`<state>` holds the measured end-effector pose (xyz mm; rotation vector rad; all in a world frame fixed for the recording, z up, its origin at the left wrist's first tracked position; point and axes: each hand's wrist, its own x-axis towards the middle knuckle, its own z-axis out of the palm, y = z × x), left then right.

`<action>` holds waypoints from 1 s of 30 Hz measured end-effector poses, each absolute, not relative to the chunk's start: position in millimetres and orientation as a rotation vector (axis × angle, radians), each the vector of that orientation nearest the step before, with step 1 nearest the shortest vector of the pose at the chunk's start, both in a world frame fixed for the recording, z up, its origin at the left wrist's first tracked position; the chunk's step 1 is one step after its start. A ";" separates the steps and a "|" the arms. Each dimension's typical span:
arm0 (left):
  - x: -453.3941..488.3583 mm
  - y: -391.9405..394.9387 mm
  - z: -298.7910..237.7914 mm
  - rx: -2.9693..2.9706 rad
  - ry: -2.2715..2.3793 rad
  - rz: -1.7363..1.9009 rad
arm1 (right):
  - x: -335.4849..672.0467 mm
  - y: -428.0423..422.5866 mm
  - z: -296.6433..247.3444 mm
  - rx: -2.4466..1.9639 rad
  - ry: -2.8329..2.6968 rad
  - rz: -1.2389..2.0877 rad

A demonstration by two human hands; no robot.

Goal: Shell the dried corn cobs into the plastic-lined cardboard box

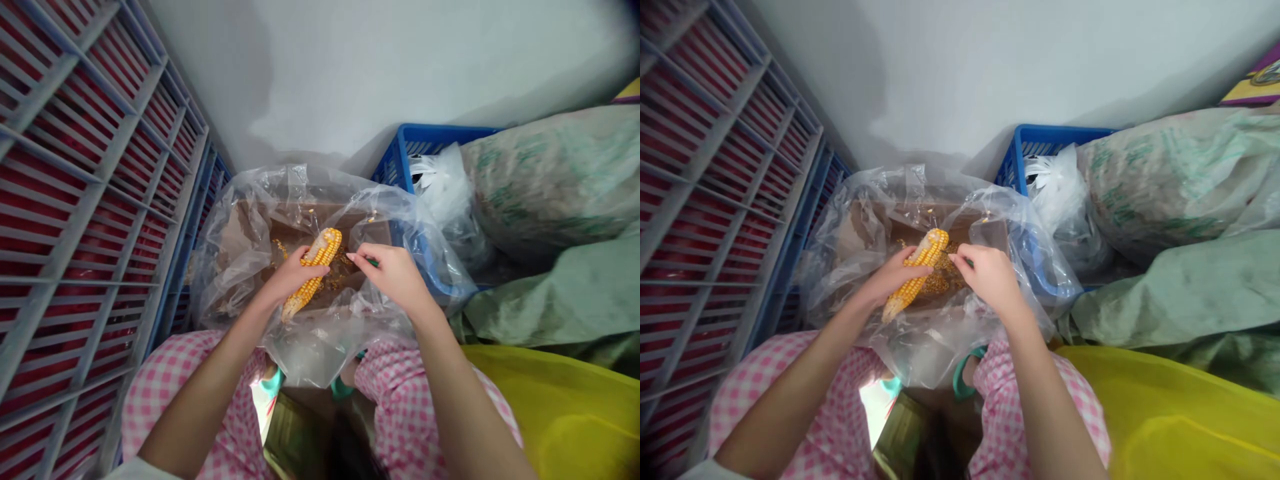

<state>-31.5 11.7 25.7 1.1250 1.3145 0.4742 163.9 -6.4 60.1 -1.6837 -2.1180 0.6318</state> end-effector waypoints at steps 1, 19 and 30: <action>-31.0 11.1 25.8 1.141 1.308 0.467 | 162.0 -6.1 58.9 -1.691 -2.135 0.623; -32.6 9.9 23.6 1.294 1.331 0.442 | 156.6 -11.7 61.4 -1.813 -2.305 0.318; -28.8 8.3 27.1 1.268 1.319 0.423 | 156.8 -12.0 64.8 -1.839 -2.317 0.328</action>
